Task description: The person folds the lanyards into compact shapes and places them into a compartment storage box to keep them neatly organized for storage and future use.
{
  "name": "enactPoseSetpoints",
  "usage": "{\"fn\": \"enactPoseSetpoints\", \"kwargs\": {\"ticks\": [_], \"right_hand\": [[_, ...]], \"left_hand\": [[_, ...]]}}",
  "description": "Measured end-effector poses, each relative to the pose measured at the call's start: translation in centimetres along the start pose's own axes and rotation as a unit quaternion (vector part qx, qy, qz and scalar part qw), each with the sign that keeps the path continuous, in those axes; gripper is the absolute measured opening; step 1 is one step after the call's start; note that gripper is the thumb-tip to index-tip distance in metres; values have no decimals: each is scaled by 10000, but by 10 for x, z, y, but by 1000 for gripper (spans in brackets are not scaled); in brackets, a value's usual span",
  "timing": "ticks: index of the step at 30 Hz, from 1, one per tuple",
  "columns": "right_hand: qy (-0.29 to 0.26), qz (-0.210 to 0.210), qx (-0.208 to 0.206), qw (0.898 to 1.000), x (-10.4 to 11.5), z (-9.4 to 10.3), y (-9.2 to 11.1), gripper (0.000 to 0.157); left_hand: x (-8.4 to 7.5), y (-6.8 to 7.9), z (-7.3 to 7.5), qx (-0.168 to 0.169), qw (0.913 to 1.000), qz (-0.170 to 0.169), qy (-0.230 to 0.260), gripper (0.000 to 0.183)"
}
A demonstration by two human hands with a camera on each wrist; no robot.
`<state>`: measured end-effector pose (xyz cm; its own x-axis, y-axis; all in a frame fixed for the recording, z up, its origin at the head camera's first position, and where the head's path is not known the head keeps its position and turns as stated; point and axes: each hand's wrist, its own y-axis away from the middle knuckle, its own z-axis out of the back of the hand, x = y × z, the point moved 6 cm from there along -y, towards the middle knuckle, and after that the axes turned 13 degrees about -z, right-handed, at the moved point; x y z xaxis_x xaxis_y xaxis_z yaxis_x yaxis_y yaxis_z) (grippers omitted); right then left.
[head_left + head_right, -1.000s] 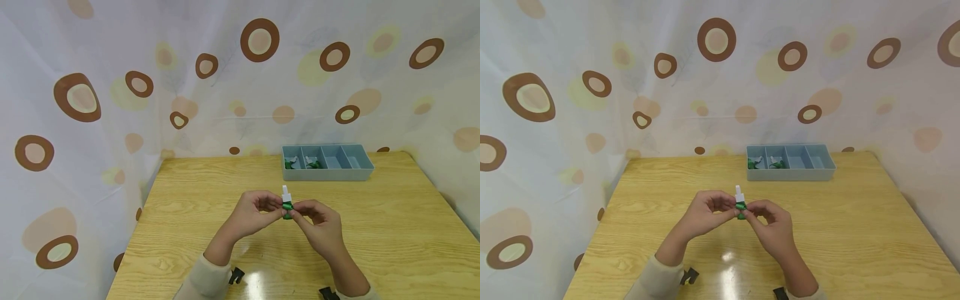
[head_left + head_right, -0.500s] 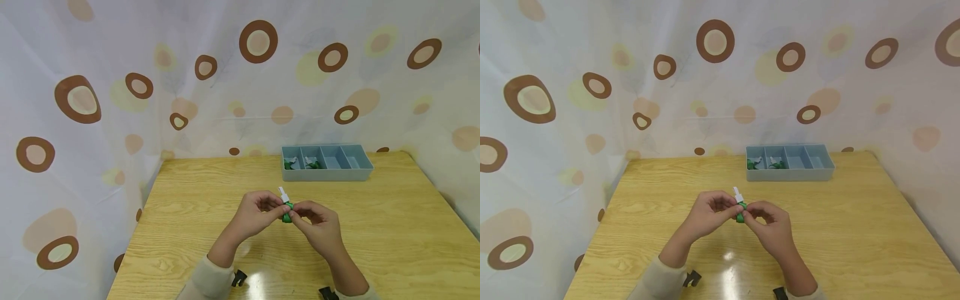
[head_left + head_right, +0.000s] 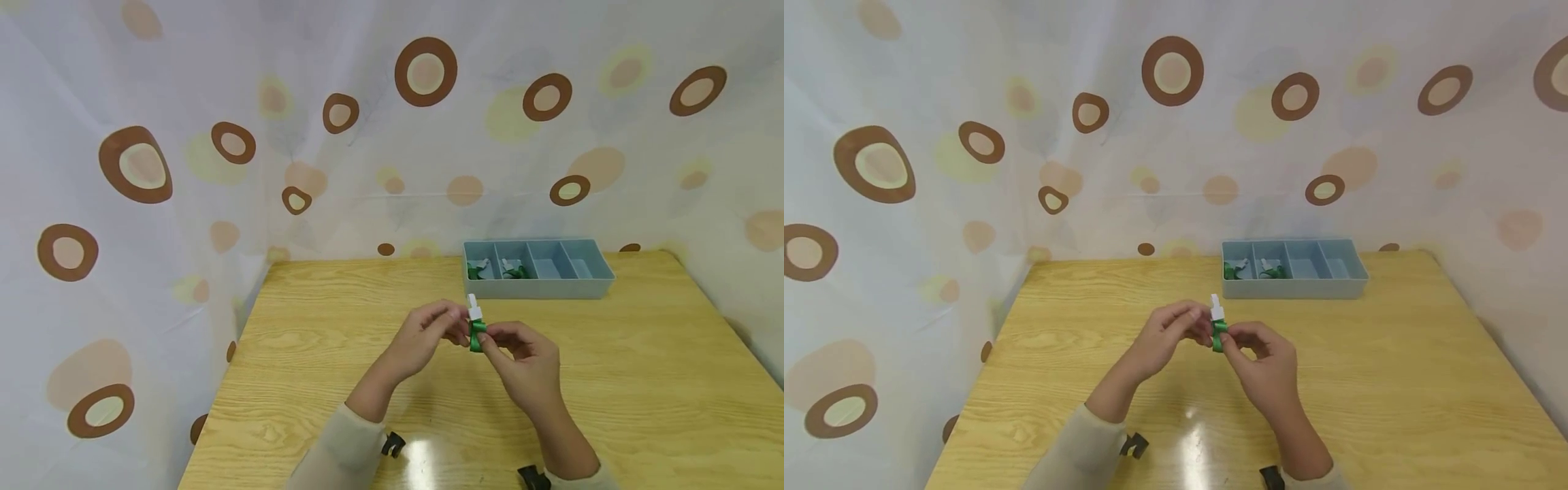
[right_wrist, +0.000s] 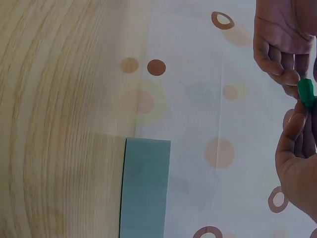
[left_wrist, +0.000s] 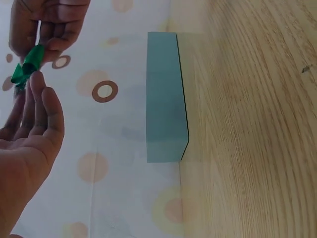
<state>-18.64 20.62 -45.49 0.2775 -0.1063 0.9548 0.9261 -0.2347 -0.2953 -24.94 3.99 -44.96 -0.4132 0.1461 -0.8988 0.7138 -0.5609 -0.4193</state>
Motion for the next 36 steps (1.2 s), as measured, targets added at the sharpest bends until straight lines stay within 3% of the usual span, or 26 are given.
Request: {"fn": "enactPoseSetpoints", "kwargs": {"ticks": [3, 6, 8, 10, 12, 17, 21, 24, 27, 28, 32, 36], "right_hand": [[79, -230, -258, 9994, -2, 3, -2, 11], [65, -307, -444, 9985, -2, 6, -3, 10], [53, -277, -499, 9984, 0, 8, -4, 10], [-9, -228, -497, 9985, 0, 9, -5, 9], [-20, -218, -478, 9986, 0, 9, -6, 8], [59, -259, -499, 9984, 0, 9, -4, 7], [156, -381, -584, 9974, -1, 14, -1, 9], [216, -513, -627, 9965, -4, 17, 3, 9], [193, -479, -630, 9967, -4, 19, 3, 9], [161, -438, -619, 9970, -3, 18, 3, 9], [-129, -183, -550, 9982, 1, 17, 3, 10], [-104, -192, -599, 9980, 1, 19, 1, 10]], "left_hand": [[6, -7, 5, -237, 9994, -132, -195, 35], [14, -18, 8, -369, 9942, -414, -926, 32], [20, -28, 7, -302, 9856, -666, -1527, 29], [26, -38, 4, -160, 9708, -869, -2232, 26], [33, -46, 2, 30, 9510, -887, -2961, 27], [56, -60, -8, 775, 8815, -595, -4620, 35], [77, -75, -21, 1187, 8308, -665, -5397, 37], [90, -88, -33, 1460, 7815, -785, -6015, 32], [97, -97, -41, 1636, 7415, -803, -6458, 25], [98, -98, -42, 1688, 7320, -750, -6558, 24], [99, -101, -42, 1741, 7090, -536, -6812, 24], [100, -105, -42, 1814, 6927, -424, -6968, 22]]}}
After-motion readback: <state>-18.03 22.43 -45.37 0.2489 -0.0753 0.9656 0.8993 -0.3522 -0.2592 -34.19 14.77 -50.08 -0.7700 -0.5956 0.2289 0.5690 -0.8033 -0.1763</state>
